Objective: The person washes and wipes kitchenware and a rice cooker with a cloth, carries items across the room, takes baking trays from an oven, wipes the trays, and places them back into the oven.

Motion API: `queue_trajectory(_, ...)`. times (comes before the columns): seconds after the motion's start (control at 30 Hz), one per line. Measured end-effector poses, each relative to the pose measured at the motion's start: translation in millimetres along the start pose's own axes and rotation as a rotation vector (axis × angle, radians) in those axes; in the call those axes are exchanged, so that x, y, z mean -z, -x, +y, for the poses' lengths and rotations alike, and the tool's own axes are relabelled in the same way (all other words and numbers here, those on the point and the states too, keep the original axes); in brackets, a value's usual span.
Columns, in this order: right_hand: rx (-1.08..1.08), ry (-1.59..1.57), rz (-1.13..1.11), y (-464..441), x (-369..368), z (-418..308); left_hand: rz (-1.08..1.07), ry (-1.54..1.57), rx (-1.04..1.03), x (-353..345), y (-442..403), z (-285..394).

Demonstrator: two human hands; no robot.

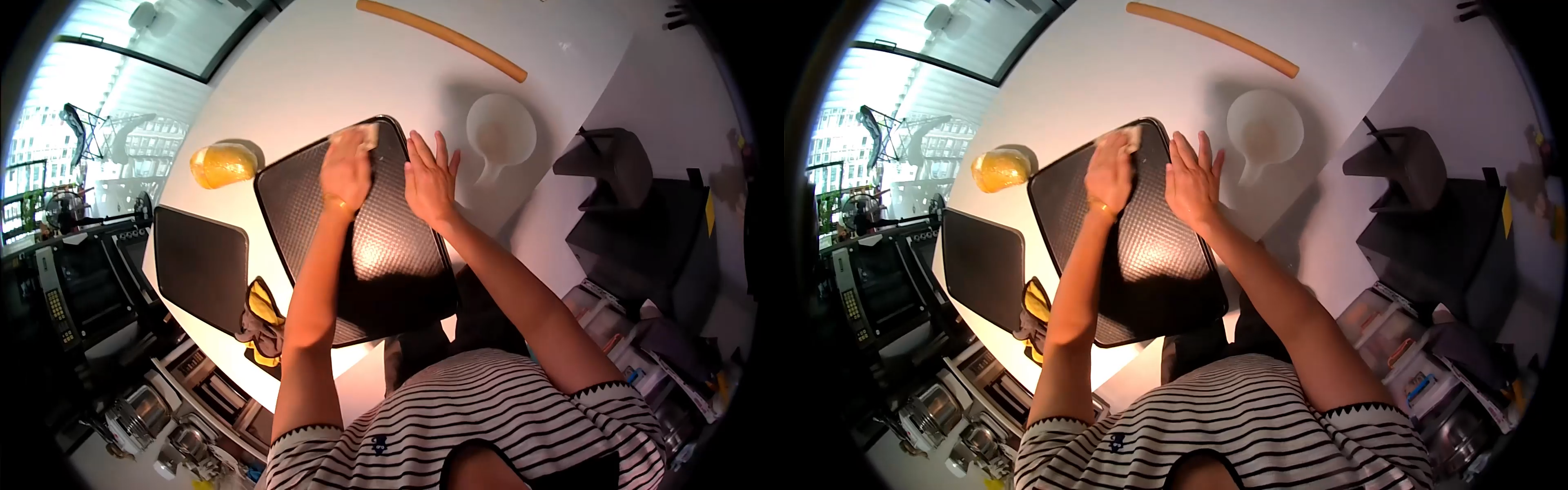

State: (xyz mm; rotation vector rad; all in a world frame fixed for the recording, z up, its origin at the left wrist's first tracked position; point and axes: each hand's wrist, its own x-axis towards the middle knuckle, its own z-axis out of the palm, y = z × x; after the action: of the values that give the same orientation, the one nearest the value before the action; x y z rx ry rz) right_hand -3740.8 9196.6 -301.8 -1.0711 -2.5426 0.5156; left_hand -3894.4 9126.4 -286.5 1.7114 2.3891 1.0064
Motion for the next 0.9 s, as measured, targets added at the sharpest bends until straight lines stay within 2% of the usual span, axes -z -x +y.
queue_trajectory(0.03, -0.001, 0.004, 0.011, 0.1, 1.0, -0.2, -0.070, -0.115, -0.028, -14.8, -5.1, 10.0)
queue_trajectory(0.07, -0.004, 0.000, 0.023, 0.2, 1.1, -1.6, -0.046, -0.241, -0.089, -23.0, 0.3, 27.9)
queue_trajectory(0.13, 0.008, 0.005, 0.032, 3.9, 2.4, 2.1, -0.028, -0.012, -0.042, -29.9, 20.2, 44.7)
queue_trajectory(0.27, -0.008, -0.043, 0.110, -1.3, -2.0, 2.4, -0.108, -0.079, -0.067, -23.0, 77.0, 71.5)
queue_trajectory(0.33, -0.005, -0.032, 0.091, -0.9, -2.0, 4.1, -0.167, 0.040, -0.004, -16.1, 94.3, 82.5)
queue_trajectory(0.4, -0.007, -0.040, 0.105, 0.8, -6.4, 5.4, -0.139, 0.002, -0.040, -7.3, 100.8, 84.8)
queue_trajectory(0.47, 0.001, 0.012, 0.147, -1.9, -7.9, 3.2, -0.232, -0.074, -0.041, 4.9, 102.9, 84.4)
queue_trajectory(0.5, 0.010, 0.023, 0.157, -2.9, -5.1, 0.6, -0.157, -0.100, -0.099, 3.2, 106.0, 82.4)
queue_trajectory(0.6, 0.014, 0.049, 0.163, -2.2, -3.1, -0.6, -0.272, -0.134, -0.073, 11.5, 138.5, 97.8)
queue_trajectory(0.63, 0.017, 0.061, 0.163, -1.8, -4.4, -0.2, -0.246, -0.088, -0.143, 8.9, 160.0, 101.7)
queue_trajectory(0.67, 0.026, 0.053, 0.167, 0.4, -4.6, -1.1, -0.269, -0.099, -0.126, 9.2, 182.5, 110.0)
queue_trajectory(0.73, 0.055, -0.008, 0.191, 0.0, -3.3, 0.5, -0.226, 0.164, -0.064, 20.3, 197.0, 117.3)
queue_trajectory(0.8, 0.222, -0.289, 0.296, 20.9, 12.1, 11.4, -0.280, 0.461, 0.333, 36.1, 198.8, 91.6)
queue_trajectory(0.83, 0.162, -0.299, 0.259, 49.3, 39.0, 3.1, -0.136, 0.822, 0.576, 40.7, 191.8, 78.6)
queue_trajectory(0.87, 0.035, -0.218, -0.069, 81.7, 69.5, 0.6, -0.069, 0.963, 0.677, 55.5, 181.0, 67.9)
queue_trajectory(0.9, 0.057, -0.239, -0.152, 114.8, 91.6, -0.9, -0.038, 1.026, 0.805, 68.4, 168.7, 63.7)
